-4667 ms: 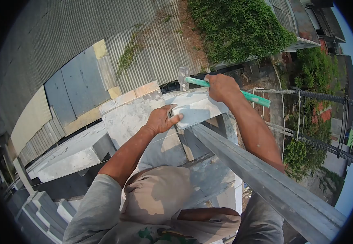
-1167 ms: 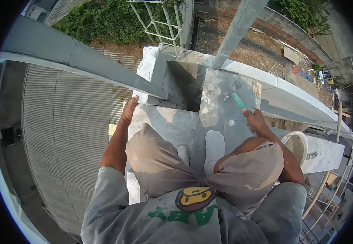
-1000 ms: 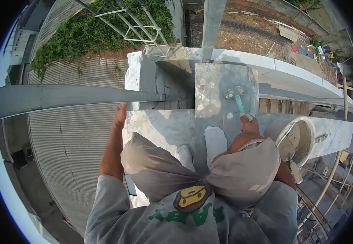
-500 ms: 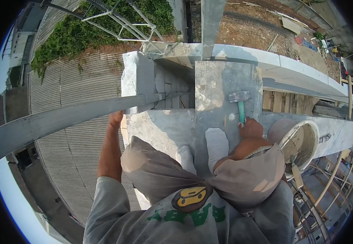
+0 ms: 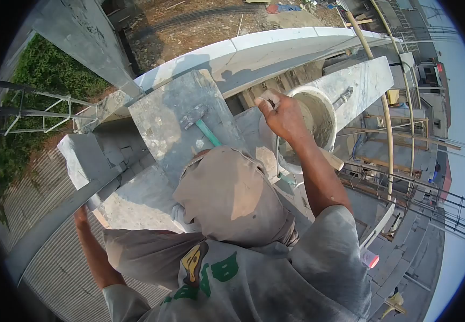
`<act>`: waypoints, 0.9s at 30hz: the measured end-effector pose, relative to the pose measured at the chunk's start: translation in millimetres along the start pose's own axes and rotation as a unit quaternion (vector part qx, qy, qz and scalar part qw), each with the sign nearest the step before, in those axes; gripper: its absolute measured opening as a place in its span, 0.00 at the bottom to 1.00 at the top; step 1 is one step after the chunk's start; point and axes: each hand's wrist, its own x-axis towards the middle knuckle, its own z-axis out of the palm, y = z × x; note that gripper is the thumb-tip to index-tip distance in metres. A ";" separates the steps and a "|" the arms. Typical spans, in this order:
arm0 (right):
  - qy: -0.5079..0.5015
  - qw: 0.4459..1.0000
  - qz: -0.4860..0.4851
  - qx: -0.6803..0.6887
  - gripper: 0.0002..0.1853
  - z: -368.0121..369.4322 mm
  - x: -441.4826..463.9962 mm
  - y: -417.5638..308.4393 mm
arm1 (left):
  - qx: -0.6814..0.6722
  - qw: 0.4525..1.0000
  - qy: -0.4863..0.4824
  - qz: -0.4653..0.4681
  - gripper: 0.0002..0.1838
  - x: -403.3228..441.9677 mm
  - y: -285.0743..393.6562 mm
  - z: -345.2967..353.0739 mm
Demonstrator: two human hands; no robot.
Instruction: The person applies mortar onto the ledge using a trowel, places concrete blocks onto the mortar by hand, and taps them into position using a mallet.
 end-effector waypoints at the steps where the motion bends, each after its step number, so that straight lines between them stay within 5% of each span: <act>1: 0.025 0.998 0.021 -0.046 0.14 -22.9 -1.6 16.7 | -0.006 1.000 -0.004 0.002 0.17 2.0 -4.1 -3.0; 3: 0.044 0.985 0.052 -0.160 0.17 -46.7 -12.4 75.1 | -0.019 1.000 -0.015 0.007 0.16 3.3 -12.2 -9.0; 4: -0.022 0.949 0.150 -0.278 0.21 -57.3 -21.2 75.2 | -0.032 0.999 -0.023 0.013 0.16 1.4 -18.2 -11.1; 7: -0.166 0.898 0.226 -0.339 0.24 -52.9 -41.9 108.9 | -0.055 0.998 -0.005 0.015 0.18 -19.7 -9.6 1.2; 8: -0.184 0.898 0.175 -0.359 0.26 -46.6 -51.3 125.5 | 0.149 0.980 0.030 0.127 0.14 -20.0 -22.4 3.0; 9: -0.182 0.918 0.143 -0.323 0.29 -39.9 -59.0 131.0 | 0.005 0.997 0.068 -0.042 0.12 -25.4 38.2 25.4; 12: -0.228 0.882 0.126 -0.394 0.24 -11.9 -66.1 183.8 | 0.106 0.986 0.071 0.110 0.15 -28.1 -1.3 21.8; 16: -0.213 0.879 0.171 -0.391 0.22 -5.4 -64.1 180.3 | 0.035 0.997 0.049 -0.056 0.15 -22.0 63.9 40.8; 19: -0.232 0.872 0.178 -0.392 0.21 -5.5 -62.3 168.2 | -0.004 0.994 0.063 -0.086 0.18 -22.6 102.9 48.7; 23: -0.216 0.879 0.172 -0.389 0.23 -2.0 -63.2 176.4 | 0.089 0.994 0.055 -0.023 0.18 -22.5 77.5 45.3; 27: -0.231 0.865 0.187 -0.405 0.25 -2.3 -63.3 189.0 | 0.029 0.995 0.096 -0.016 0.15 -23.3 79.7 57.6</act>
